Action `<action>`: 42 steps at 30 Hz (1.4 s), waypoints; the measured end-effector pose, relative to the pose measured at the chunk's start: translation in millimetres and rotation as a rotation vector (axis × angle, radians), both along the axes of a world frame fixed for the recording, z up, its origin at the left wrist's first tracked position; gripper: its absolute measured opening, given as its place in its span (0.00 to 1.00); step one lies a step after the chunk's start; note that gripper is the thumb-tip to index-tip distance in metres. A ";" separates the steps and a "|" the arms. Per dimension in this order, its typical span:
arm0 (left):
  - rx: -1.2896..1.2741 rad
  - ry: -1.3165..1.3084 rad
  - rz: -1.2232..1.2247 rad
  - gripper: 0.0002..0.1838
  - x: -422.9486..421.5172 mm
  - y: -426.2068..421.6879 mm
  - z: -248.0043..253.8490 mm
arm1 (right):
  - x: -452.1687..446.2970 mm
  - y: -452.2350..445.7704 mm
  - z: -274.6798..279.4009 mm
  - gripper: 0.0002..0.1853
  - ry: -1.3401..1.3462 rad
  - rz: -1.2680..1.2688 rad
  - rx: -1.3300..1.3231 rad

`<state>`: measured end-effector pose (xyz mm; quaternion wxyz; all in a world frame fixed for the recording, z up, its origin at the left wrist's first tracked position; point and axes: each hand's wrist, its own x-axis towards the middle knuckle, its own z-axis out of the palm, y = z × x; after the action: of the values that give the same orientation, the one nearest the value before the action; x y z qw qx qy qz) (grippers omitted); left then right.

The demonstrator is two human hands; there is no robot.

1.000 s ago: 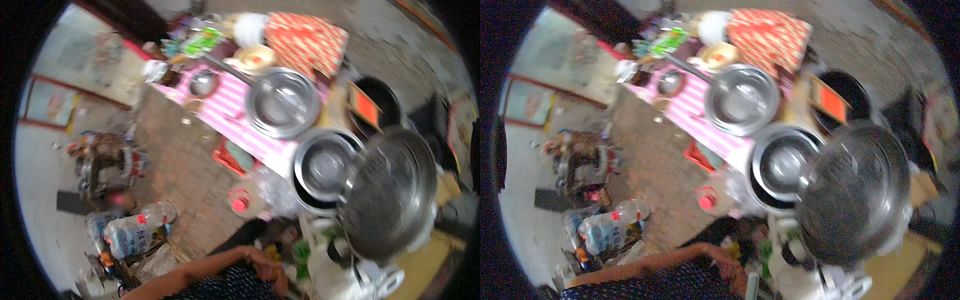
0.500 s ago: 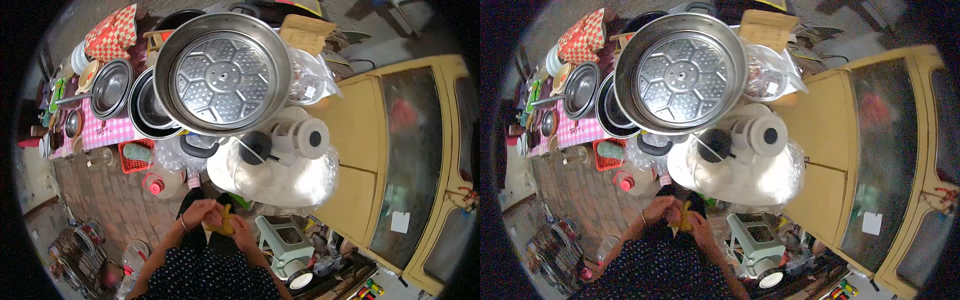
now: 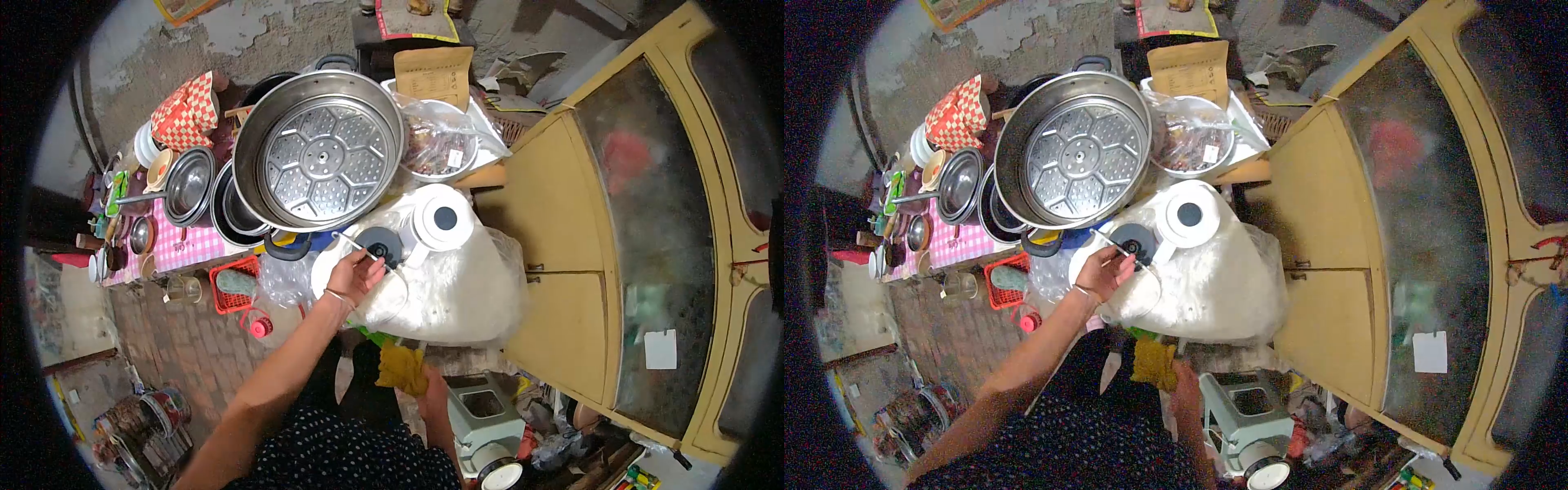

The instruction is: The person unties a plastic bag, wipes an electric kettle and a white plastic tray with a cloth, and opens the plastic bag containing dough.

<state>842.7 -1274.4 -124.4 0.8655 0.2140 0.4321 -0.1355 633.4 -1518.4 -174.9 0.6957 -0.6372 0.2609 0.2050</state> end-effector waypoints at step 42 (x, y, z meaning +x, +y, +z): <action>-0.133 -0.395 0.670 0.10 -207.9 109.6 59.7 | 119.9 54.5 105.9 0.17 0.222 0.146 0.287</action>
<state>634.8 -1164.8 -64.6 0.9403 0.0264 0.2936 0.1703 753.4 -1463.9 -69.1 0.7294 -0.5224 0.2571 0.3591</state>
